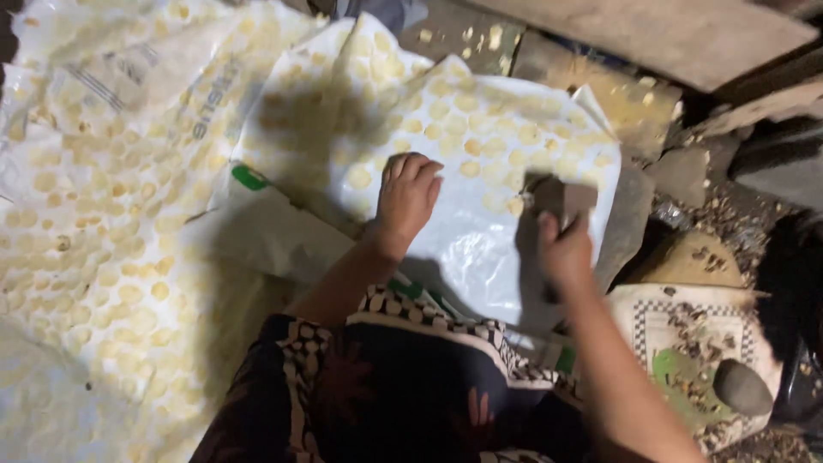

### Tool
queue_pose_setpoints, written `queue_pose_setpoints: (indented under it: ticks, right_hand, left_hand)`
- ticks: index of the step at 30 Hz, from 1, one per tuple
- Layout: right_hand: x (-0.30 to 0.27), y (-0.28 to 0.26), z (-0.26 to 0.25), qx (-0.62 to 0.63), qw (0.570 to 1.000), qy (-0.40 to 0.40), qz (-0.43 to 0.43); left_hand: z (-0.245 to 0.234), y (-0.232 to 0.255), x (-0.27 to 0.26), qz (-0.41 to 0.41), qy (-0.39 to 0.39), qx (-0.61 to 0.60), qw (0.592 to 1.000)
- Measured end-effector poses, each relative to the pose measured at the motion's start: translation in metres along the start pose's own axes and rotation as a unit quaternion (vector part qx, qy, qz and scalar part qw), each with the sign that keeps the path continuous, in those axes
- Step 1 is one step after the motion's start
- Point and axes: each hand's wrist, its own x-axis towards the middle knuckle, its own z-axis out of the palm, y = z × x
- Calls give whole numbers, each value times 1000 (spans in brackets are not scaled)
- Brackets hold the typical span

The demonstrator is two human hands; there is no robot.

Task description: Crack nut shells using a hammer and stone, and sort the processed nuts.

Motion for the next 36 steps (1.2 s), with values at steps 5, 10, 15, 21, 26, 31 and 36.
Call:
queue_pose_setpoints:
  ticks: [5,10,15,21,26,31,36]
  right_hand:
    - [16,-85,-43,-57,995,-77,7]
    - [-27,-81,16,-6,999,-30,-26]
    - [-12,-75,4,-38,995,-83,-30]
    - [1,-159,-45,53,993,-98,37]
    - [-11,-128,-2,142,989,-6,-41]
    - [-5,-121,41,-103,985,-130,-45]
    - [9,-165,-1,-70,986,-148,-32]
  left_hand:
    - [-18,-2,8,-1,-41,3,999]
    - [-8,-22,-15,-42,-16,-30,999]
    - [-8,-6,-5,-1,-61,-58,996]
    - [9,8,6,14,-59,-20,998]
    - [38,-15,-8,50,-91,67,992]
    - [8,-34,-18,-68,-68,-11,995]
    - [-48,-13,-5,-27,-6,22,999]
